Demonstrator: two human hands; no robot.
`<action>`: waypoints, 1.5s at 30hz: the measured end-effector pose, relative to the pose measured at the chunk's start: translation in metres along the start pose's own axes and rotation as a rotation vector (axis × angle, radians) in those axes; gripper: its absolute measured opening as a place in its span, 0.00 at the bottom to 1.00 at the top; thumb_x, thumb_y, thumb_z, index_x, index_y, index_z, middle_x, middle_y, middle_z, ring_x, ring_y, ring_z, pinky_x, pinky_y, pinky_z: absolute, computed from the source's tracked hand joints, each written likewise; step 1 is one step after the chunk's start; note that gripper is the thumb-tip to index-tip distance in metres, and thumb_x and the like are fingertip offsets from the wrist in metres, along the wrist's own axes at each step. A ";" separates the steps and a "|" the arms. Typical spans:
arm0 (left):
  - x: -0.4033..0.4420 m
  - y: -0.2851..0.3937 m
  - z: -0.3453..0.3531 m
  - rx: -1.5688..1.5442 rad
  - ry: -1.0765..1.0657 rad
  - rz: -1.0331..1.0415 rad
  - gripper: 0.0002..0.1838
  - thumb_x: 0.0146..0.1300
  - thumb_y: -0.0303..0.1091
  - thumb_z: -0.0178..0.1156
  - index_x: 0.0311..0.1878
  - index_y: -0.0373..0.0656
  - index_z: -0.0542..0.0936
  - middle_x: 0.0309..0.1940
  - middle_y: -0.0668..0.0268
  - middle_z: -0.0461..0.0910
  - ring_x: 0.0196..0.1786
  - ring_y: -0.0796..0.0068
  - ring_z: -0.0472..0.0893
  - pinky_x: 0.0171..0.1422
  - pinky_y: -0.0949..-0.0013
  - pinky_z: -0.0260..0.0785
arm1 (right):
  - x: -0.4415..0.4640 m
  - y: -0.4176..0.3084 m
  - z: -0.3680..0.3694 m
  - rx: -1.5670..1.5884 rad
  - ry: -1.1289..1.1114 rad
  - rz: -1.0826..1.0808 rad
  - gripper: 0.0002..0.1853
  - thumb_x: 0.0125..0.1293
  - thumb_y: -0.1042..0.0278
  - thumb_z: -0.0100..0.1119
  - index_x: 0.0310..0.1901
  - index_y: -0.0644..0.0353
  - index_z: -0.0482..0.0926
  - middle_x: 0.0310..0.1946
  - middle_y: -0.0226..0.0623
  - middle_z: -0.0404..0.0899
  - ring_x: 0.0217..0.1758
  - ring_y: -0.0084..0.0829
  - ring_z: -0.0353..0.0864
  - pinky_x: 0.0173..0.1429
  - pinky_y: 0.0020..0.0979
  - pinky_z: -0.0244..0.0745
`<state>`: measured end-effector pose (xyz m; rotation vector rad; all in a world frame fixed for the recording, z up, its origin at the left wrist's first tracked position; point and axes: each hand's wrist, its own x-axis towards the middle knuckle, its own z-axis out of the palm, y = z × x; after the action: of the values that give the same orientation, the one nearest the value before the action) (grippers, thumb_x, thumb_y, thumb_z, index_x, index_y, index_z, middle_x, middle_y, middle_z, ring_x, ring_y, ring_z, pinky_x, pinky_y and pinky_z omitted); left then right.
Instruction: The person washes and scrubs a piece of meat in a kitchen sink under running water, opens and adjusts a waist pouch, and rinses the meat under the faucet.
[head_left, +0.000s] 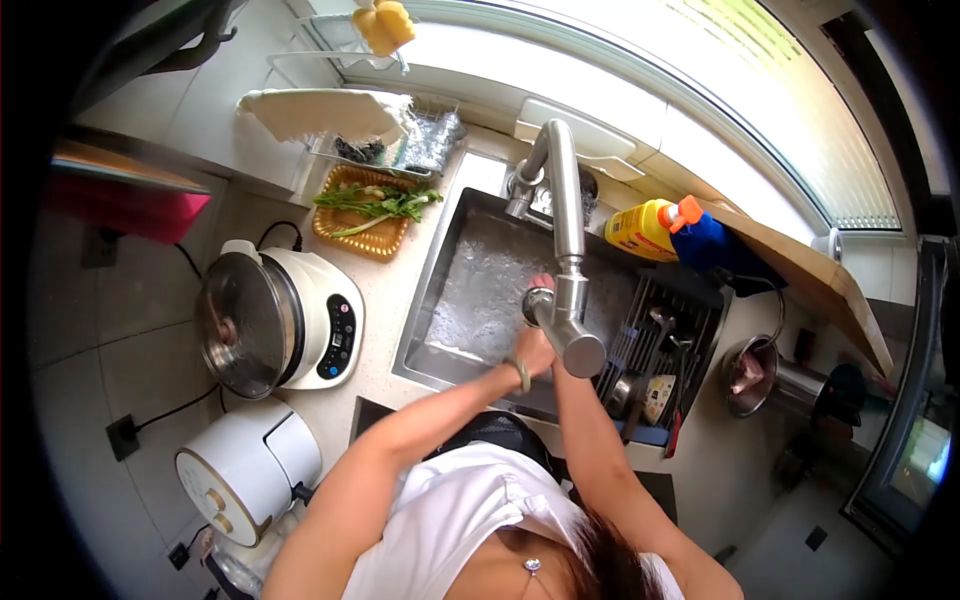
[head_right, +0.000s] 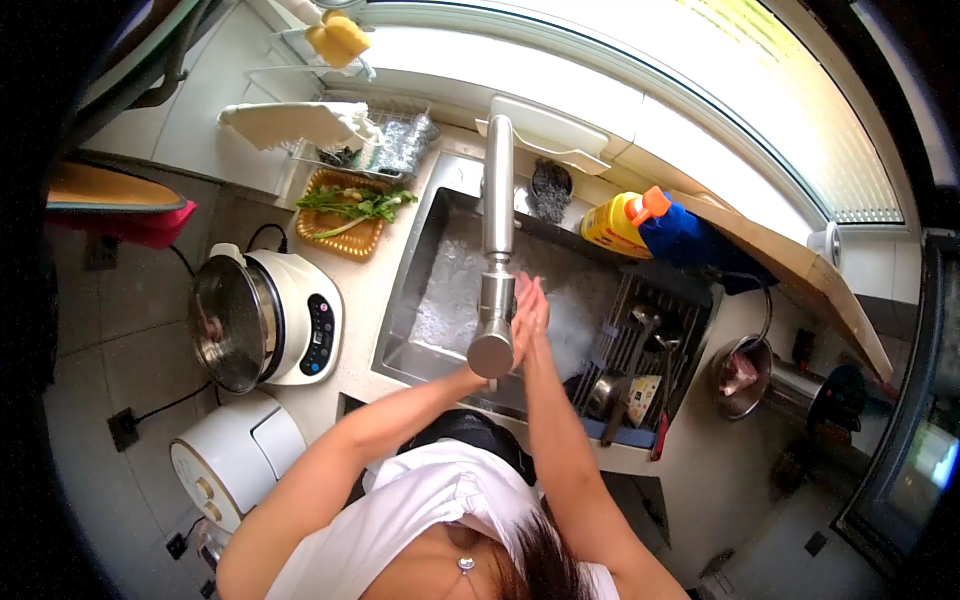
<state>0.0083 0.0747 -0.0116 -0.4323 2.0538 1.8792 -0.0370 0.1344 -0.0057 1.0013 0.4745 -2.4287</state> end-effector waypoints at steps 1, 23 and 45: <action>-0.002 0.002 -0.001 0.042 -0.007 0.011 0.26 0.61 0.42 0.46 0.60 0.37 0.63 0.57 0.46 0.65 0.61 0.48 0.63 0.63 0.59 0.57 | 0.008 -0.001 0.001 0.177 0.193 0.007 0.14 0.65 0.57 0.45 0.39 0.59 0.74 0.24 0.32 0.76 0.21 0.29 0.75 0.27 0.29 0.73; 0.006 0.060 -0.028 -0.164 0.415 0.335 0.22 0.66 0.40 0.46 0.18 0.35 0.66 0.11 0.63 0.61 0.16 0.74 0.61 0.23 0.64 0.58 | -0.019 0.025 0.018 -0.616 0.015 -0.219 0.21 0.63 0.52 0.46 0.18 0.57 0.74 0.16 0.31 0.73 0.17 0.26 0.73 0.22 0.28 0.69; -0.010 0.024 -0.064 0.180 -0.038 0.230 0.15 0.48 0.29 0.61 0.41 0.35 0.75 0.35 0.53 0.79 0.40 0.58 0.80 0.42 0.62 0.70 | -0.045 -0.012 0.004 -0.267 -0.001 -0.352 0.13 0.66 0.69 0.46 0.50 0.63 0.70 0.45 0.34 0.74 0.49 0.26 0.72 0.56 0.29 0.65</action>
<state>0.0045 0.0134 0.0198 -0.1181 2.3053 1.7854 -0.0178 0.1556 0.0314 0.8593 1.0194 -2.5720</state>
